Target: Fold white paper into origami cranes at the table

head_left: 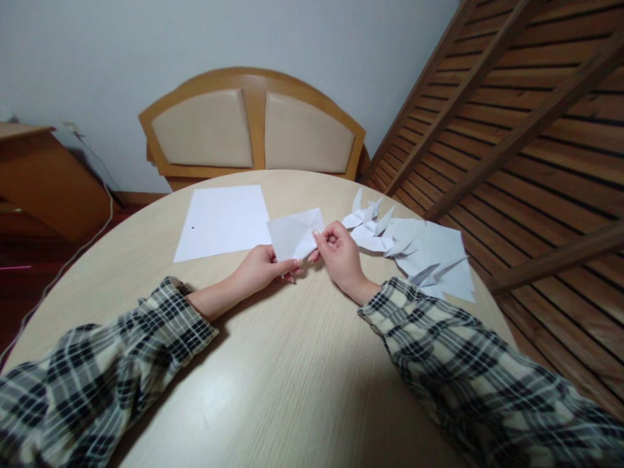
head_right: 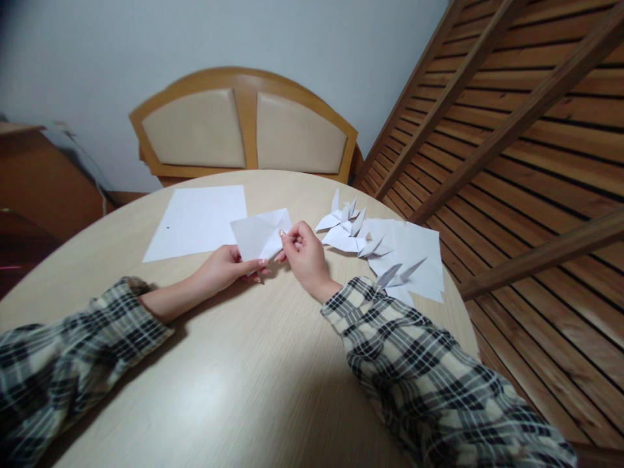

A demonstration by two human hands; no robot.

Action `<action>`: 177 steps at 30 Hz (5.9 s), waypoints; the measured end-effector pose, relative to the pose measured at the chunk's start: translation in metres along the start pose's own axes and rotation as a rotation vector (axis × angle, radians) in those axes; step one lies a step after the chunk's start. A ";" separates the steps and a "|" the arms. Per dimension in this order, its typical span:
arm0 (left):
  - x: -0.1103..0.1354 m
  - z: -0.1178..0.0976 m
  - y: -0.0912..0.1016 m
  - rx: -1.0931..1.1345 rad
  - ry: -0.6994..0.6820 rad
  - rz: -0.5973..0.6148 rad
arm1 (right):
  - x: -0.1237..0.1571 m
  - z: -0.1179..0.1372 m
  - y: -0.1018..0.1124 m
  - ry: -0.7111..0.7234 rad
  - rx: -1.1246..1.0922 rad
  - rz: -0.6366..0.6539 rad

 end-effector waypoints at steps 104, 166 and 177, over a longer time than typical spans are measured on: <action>0.004 0.000 -0.016 0.045 0.014 0.392 | 0.011 -0.022 -0.034 -0.330 -0.125 0.556; 0.002 -0.005 -0.008 -0.101 -0.055 0.307 | 0.017 -0.018 -0.037 -0.280 -0.099 0.562; 0.002 -0.003 -0.007 -0.121 -0.053 0.289 | 0.008 -0.029 -0.028 -0.336 -0.216 0.402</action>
Point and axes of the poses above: each hand's wrist, its own x-axis away from the middle knuckle, its own y-axis out of the back of the hand, z = x × y, the point moved 8 cm from there along -x, towards the middle knuckle, and after that the axes turned 4 degrees about x, right-handed, at the moved point
